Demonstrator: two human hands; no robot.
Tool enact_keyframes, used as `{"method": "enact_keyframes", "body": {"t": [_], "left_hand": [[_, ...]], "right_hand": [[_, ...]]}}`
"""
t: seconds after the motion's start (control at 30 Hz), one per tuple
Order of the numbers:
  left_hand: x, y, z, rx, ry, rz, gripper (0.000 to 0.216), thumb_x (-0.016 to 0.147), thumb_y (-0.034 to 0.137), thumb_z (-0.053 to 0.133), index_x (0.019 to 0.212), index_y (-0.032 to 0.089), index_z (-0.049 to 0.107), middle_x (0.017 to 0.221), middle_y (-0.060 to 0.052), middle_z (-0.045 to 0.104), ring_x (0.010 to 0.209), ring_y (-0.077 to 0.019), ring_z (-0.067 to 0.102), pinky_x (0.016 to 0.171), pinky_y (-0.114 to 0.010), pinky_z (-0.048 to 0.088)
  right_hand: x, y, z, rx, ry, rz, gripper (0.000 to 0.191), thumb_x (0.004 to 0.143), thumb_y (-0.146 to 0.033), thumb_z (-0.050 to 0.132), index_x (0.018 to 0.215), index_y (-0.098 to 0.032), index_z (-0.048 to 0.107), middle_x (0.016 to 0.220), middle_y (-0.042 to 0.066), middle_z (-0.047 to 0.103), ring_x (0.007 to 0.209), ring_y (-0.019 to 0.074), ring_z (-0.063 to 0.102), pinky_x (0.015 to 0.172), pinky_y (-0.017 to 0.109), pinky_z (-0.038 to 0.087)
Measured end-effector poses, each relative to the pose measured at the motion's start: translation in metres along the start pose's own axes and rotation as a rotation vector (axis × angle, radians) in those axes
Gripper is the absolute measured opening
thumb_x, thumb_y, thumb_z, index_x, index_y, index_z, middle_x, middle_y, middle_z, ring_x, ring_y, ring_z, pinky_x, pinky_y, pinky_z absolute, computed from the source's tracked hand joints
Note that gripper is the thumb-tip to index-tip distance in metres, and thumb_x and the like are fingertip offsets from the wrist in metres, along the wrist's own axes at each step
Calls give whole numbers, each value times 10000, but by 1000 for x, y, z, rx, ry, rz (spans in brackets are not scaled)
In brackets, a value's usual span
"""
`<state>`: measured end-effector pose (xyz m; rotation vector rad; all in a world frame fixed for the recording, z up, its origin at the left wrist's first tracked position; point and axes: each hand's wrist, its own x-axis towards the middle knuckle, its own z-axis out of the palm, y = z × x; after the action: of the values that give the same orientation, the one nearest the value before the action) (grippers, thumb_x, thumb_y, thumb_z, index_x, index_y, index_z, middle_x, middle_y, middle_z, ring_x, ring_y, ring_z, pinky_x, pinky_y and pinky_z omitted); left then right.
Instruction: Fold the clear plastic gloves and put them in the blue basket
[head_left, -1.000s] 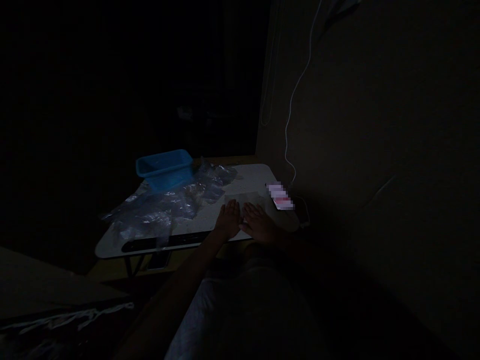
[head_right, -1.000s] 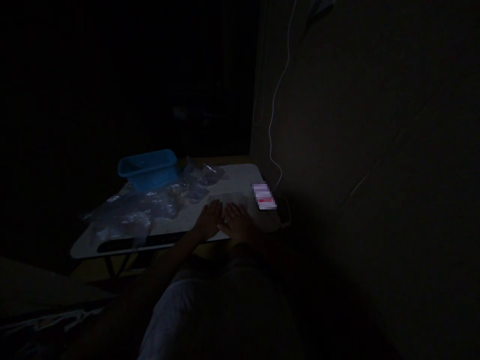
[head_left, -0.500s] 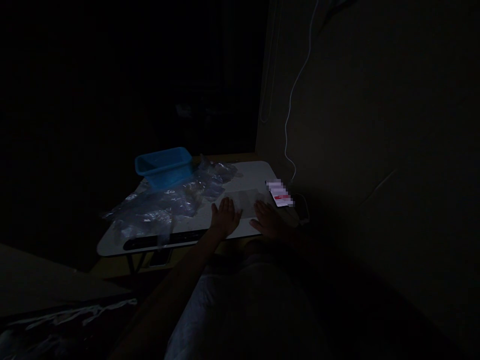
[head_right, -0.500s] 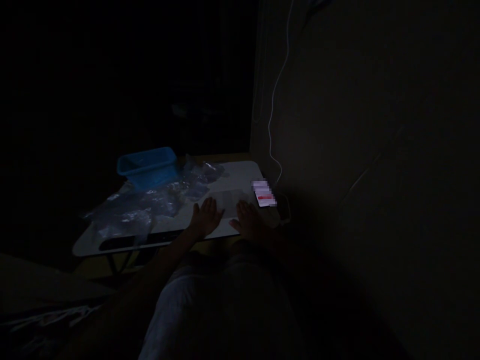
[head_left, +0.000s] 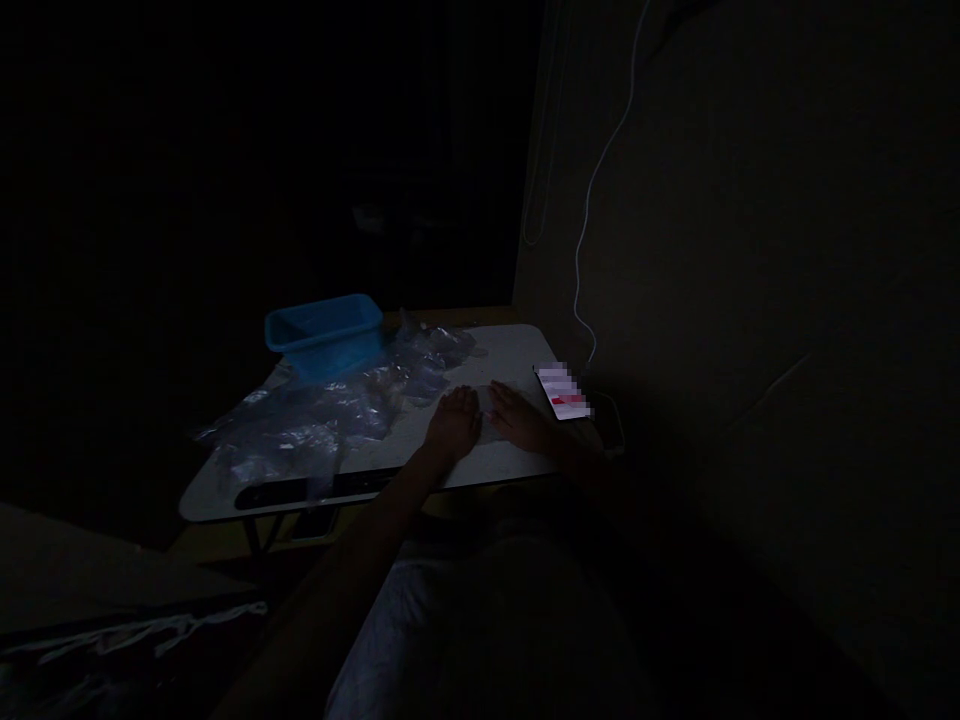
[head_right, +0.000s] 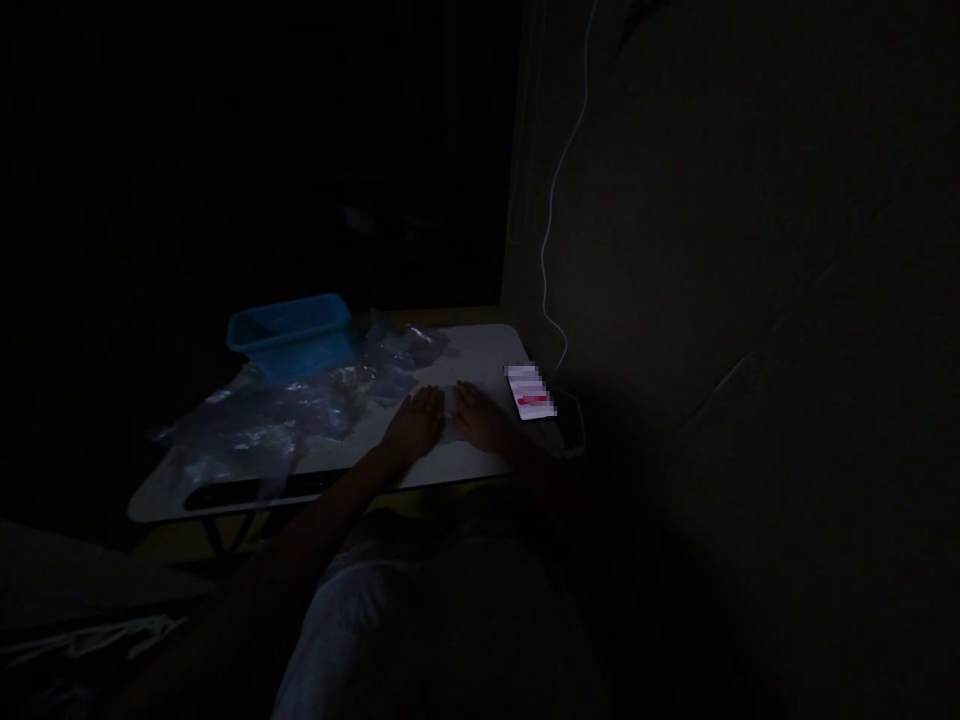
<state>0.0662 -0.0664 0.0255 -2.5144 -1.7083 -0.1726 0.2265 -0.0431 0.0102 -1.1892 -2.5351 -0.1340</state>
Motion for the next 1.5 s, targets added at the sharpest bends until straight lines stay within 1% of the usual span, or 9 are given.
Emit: {"method": "enact_keyframes", "body": {"t": [0.1,0.27,0.63,0.8,0.97,1.07,1.17,1.33,1.5], "left_hand": [[4,0,4,2,-38,13,512,891,298,219,1325,42,309,1404,-153,290,1301,-226,247,1051,-366,212],[0,0,6,1,-72,-69,598,884,416,206,1335,33,287,1414,-180,249,1314,-261,205,1054,-415,183],[-2,2,8,10,-66,-159,684,866,489,207,1335,-6,263,1408,-227,224,1312,-308,184,1040,-446,176],[-2,2,6,-17,-49,-176,650,881,470,181,1330,11,285,1402,-223,246,1311,-298,197,1035,-454,195],[-5,-14,1,-97,-13,-5,473,909,321,183,1302,128,364,1410,-136,286,1326,-254,161,1021,-459,235],[-12,-26,2,-166,54,39,479,912,306,177,1277,75,383,1386,-157,326,1317,-223,203,1023,-411,261],[-21,-32,3,-211,97,95,489,909,331,196,1278,69,382,1367,-153,364,1297,-199,261,1031,-370,266],[-35,-23,-1,-220,82,220,450,896,297,243,1265,98,408,1341,-126,413,1265,-172,328,1030,-343,278],[-38,-7,-4,-174,85,300,441,840,279,381,1229,84,449,1291,-141,468,1221,-197,393,1020,-344,305]], "right_hand": [[-1,-1,8,-35,0,13,531,902,-377,276,1266,-13,409,1343,205,381,1264,252,324,1026,417,295],[-7,-4,7,-135,-7,70,578,892,-446,282,1257,-22,427,1329,202,403,1251,283,336,1028,440,262],[-12,-3,9,-181,43,210,717,820,-577,357,1244,-4,438,1302,250,412,1247,308,334,1008,424,277],[-10,0,7,-162,6,220,629,850,-487,371,1242,1,436,1305,243,413,1246,297,336,1005,418,271],[-16,6,-15,-87,-11,77,449,819,-332,448,1217,-128,485,1295,146,459,1232,265,345,991,453,249],[-24,0,-29,-74,-40,-116,330,749,-272,530,1056,-168,597,1158,102,568,1137,245,420,974,432,243],[-28,-15,-38,-97,-84,-253,220,747,-248,535,928,-170,632,1012,81,622,1028,229,459,926,418,261],[-24,-33,-40,-204,-143,-251,176,785,-182,479,834,-135,641,867,93,636,921,226,471,846,401,277],[-22,-31,-37,-263,-122,-214,196,799,-148,446,778,-127,641,816,102,627,867,219,484,799,376,291]]}}
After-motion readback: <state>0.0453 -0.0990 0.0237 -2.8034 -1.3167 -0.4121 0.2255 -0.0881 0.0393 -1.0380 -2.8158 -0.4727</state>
